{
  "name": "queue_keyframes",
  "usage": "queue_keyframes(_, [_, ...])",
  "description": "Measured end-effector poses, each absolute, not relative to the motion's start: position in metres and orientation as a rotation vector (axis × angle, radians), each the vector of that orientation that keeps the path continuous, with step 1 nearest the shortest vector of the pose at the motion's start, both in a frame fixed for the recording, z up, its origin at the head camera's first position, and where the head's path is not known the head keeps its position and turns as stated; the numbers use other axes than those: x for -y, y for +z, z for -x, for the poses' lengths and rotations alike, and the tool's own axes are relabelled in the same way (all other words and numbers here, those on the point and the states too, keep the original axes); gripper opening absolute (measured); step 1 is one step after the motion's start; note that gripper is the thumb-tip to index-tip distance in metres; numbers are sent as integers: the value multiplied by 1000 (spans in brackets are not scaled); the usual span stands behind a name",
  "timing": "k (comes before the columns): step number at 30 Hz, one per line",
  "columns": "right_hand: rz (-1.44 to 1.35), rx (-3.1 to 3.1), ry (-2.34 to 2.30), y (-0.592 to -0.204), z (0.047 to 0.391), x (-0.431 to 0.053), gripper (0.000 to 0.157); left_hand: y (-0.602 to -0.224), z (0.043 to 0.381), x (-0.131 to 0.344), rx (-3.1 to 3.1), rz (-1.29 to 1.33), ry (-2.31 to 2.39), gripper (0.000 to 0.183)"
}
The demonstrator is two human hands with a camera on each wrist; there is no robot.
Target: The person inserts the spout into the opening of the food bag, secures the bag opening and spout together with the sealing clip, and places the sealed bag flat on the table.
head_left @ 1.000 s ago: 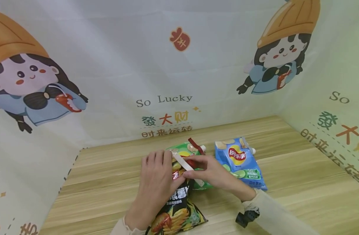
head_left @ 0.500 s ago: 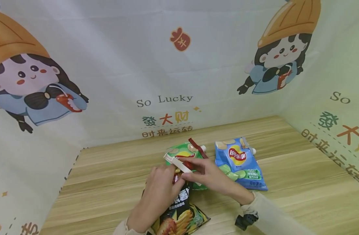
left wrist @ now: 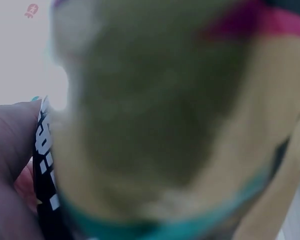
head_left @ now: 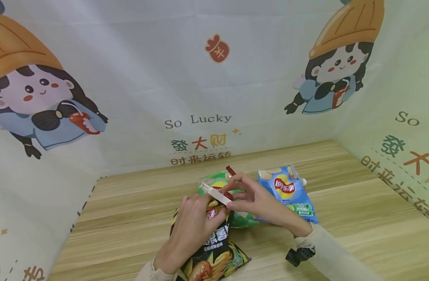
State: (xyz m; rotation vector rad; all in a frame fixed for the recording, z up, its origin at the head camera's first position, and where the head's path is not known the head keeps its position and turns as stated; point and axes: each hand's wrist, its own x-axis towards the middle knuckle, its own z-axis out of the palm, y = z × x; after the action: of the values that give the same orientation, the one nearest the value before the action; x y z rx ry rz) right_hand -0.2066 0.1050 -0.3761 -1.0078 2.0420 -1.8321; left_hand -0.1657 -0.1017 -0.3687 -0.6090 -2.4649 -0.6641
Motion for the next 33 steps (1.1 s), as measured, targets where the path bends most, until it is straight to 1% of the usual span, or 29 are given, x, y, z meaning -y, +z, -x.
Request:
queue_keyframes(4, [1086, -2028, -1839, -374, 208, -100, 27, -367, 166, 108, 2471, 618, -663, 22])
queue_keyframes(7, [1141, -2049, -1813, -373, 209, -96, 23, -365, 166, 112, 2464, 628, -660, 22])
queue_keyframes(11, [1245, -2089, -1755, -371, 208, -91, 28, -362, 166, 116, 2452, 639, -671, 19])
queue_keyframes(16, [1290, -2164, -1677, -368, 205, -92, 24, -363, 167, 117, 2452, 669, -686, 11])
queue_keyframes(23, [1326, -2202, -1634, -371, 200, -95, 25, -366, 167, 113, 2427, 789, -677, 5])
queue_keyframes(29, [1313, -2195, -1668, -374, 198, -94, 26, -367, 166, 113, 2455, 811, -709, 5])
queue_keyframes(33, [1213, -2176, -1738, -376, 197, -93, 30, -367, 165, 114, 2476, 814, -702, 13])
